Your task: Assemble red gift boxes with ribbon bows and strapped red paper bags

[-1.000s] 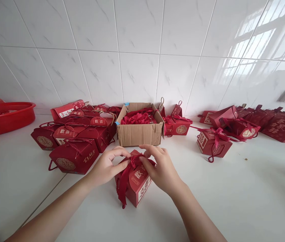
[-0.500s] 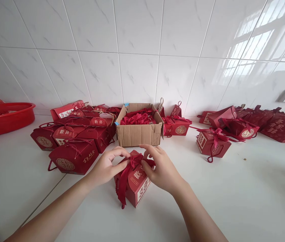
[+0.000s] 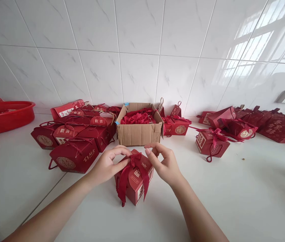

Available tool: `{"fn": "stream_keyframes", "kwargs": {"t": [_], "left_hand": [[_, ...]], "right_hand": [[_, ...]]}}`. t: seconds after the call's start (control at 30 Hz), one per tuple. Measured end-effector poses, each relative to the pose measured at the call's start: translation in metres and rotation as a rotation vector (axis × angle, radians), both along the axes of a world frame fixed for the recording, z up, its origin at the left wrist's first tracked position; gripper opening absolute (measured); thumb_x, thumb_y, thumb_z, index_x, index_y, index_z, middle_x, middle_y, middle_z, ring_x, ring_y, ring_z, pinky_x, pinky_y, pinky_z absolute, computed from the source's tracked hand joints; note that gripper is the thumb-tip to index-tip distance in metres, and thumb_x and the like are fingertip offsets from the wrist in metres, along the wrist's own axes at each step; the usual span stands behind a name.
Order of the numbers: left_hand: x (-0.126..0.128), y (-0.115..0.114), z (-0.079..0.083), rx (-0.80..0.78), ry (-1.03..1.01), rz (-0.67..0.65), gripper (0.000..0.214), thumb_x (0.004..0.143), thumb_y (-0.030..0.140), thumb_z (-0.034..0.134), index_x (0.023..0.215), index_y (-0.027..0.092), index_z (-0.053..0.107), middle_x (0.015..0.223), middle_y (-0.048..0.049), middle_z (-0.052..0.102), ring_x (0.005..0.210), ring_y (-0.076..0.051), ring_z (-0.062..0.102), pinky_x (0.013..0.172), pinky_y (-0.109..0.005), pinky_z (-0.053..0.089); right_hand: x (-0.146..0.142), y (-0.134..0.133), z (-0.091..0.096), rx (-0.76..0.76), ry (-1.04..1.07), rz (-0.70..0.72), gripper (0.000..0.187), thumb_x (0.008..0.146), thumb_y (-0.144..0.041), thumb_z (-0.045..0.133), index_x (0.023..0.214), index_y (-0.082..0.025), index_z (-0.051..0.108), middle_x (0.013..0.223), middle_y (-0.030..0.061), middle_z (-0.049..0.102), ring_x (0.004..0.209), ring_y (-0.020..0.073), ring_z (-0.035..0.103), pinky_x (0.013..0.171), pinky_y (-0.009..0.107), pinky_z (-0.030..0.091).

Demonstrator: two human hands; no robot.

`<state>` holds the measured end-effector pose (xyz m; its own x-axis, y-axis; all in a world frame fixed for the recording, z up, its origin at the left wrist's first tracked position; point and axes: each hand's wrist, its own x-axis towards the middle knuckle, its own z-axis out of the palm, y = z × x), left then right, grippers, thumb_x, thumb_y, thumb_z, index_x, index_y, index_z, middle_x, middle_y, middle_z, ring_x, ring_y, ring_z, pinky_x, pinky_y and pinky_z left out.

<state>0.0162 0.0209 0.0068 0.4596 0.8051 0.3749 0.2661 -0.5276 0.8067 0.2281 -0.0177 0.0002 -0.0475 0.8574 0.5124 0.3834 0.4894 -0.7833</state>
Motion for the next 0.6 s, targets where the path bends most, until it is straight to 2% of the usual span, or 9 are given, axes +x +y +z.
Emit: {"fn": "stream_keyframes", "kwargs": {"t": [0.07,0.13,0.23,0.33,0.47,0.6], "left_hand": [[-0.0006,0.0000,0.0001,0.008,-0.010,-0.008,0.008,0.081,0.023,0.059,0.083,0.019,0.064,0.091,-0.0034,0.065,0.091,-0.018,0.061,0.086,-0.031,0.045],[-0.0012,-0.0001,0.0004,0.021,-0.017,-0.009,0.006,0.081,0.021,0.058,0.083,0.019,0.063,0.088,-0.0024,0.065,0.088,-0.017,0.060,0.085,-0.030,0.045],[-0.0018,-0.0003,0.0011,0.039,-0.023,-0.010,0.005,0.080,0.020,0.058,0.081,0.019,0.063,0.086,-0.0022,0.064,0.088,-0.017,0.059,0.085,-0.031,0.045],[-0.0019,-0.0010,0.0025,0.047,-0.023,-0.018,0.006,0.079,0.019,0.059,0.081,0.018,0.065,0.086,-0.0026,0.064,0.088,-0.017,0.059,0.086,-0.031,0.045],[-0.0027,-0.0021,0.0050,0.047,-0.017,-0.045,0.009,0.079,0.019,0.061,0.085,0.019,0.068,0.089,-0.0027,0.066,0.089,-0.017,0.061,0.086,-0.030,0.047],[-0.0069,-0.0002,0.0071,0.030,0.029,-0.089,0.012,0.080,0.020,0.063,0.091,0.020,0.069,0.094,-0.0025,0.068,0.095,-0.017,0.062,0.090,-0.030,0.048]], "right_hand": [[-0.0016,0.0036,-0.0027,0.028,-0.065,0.064,0.029,0.092,-0.033,0.053,0.118,-0.021,0.060,0.099,0.0047,0.067,0.081,0.0152,0.058,0.074,0.030,0.049],[-0.0043,0.0055,-0.0052,0.046,-0.152,0.170,0.042,0.093,-0.025,0.051,0.135,-0.026,0.049,0.115,0.0048,0.065,0.096,0.0167,0.059,0.083,0.032,0.049],[-0.0081,0.0057,-0.0076,0.123,-0.215,0.174,0.046,0.092,-0.019,0.051,0.137,-0.031,0.046,0.108,0.0025,0.067,0.099,0.0171,0.059,0.088,0.034,0.049],[-0.0094,0.0050,-0.0085,0.244,-0.229,0.114,0.042,0.092,-0.014,0.051,0.129,-0.033,0.053,0.098,0.0019,0.065,0.090,0.0168,0.057,0.080,0.033,0.049],[-0.0085,0.0045,-0.0084,0.379,-0.334,0.158,0.049,0.093,-0.005,0.041,0.124,-0.037,0.060,0.092,0.0041,0.054,0.085,0.0174,0.049,0.074,0.033,0.048],[-0.0076,0.0033,-0.0083,0.394,-0.431,0.188,0.056,0.091,-0.001,0.037,0.125,-0.039,0.061,0.093,0.0056,0.044,0.088,0.0190,0.043,0.076,0.036,0.047]]}}
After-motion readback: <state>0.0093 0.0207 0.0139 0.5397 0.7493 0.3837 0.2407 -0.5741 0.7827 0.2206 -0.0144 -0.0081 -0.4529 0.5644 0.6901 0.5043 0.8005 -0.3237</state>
